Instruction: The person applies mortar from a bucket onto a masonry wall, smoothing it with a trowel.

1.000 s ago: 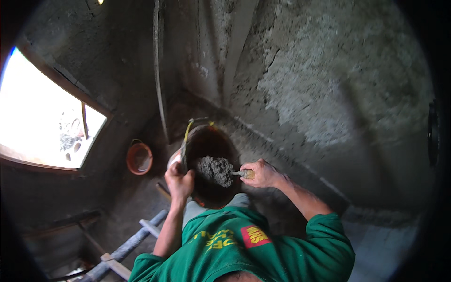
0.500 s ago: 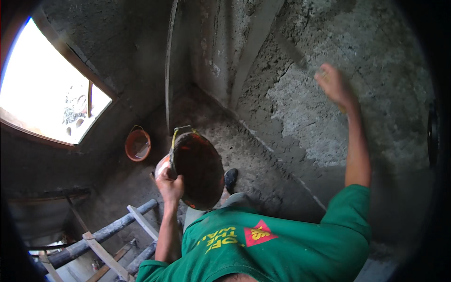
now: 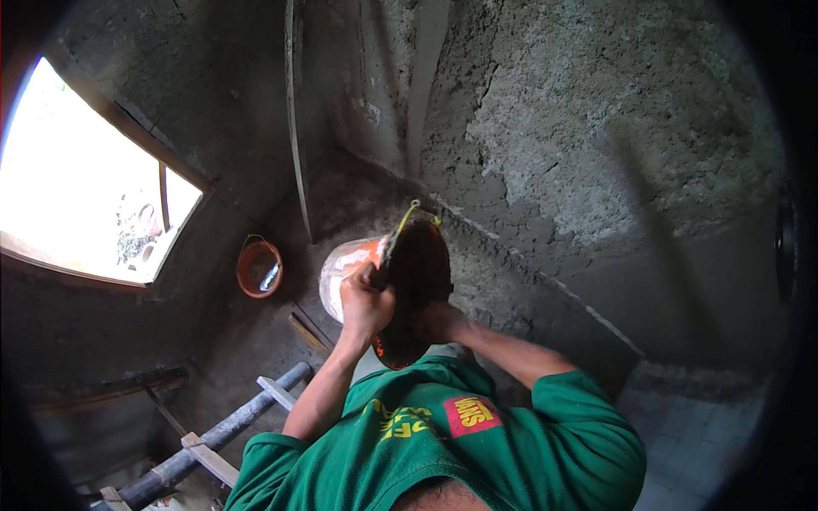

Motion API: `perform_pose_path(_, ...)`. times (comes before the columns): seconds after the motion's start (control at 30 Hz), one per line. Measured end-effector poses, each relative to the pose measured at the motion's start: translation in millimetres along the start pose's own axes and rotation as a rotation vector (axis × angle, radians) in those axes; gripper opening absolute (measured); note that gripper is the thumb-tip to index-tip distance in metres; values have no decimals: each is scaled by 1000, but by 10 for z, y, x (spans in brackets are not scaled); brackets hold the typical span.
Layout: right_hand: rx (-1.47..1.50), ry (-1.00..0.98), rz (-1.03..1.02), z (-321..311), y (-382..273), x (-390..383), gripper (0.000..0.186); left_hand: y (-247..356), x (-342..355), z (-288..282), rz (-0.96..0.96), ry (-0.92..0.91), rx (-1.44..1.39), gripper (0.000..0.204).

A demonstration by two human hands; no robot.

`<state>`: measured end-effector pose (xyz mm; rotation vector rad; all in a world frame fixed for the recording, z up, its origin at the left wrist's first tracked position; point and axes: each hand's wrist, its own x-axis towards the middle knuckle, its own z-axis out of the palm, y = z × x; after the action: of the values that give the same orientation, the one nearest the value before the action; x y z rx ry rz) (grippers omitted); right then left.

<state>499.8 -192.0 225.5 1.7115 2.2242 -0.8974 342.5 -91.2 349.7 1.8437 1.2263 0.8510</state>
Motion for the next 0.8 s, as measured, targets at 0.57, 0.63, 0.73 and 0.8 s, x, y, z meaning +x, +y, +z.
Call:
perform_pose_path(0.57,746,252,572,-2832,3248,12,23,-687,-732,476,-410,526,-115,9)
perform_pose_path(0.63,688,831,402,-3133,3642,-205,29,-540,-596,479,-413,524,-259,37)
perform_pose_path(0.73,156,856,288,-3328,2479,-745,31,-443,-686,406,-375,492,-179,51)
perform_pose_path(0.8,33,679,175,-2985,1867,-902,30,-543,-747,398,-434,428,-192,50)
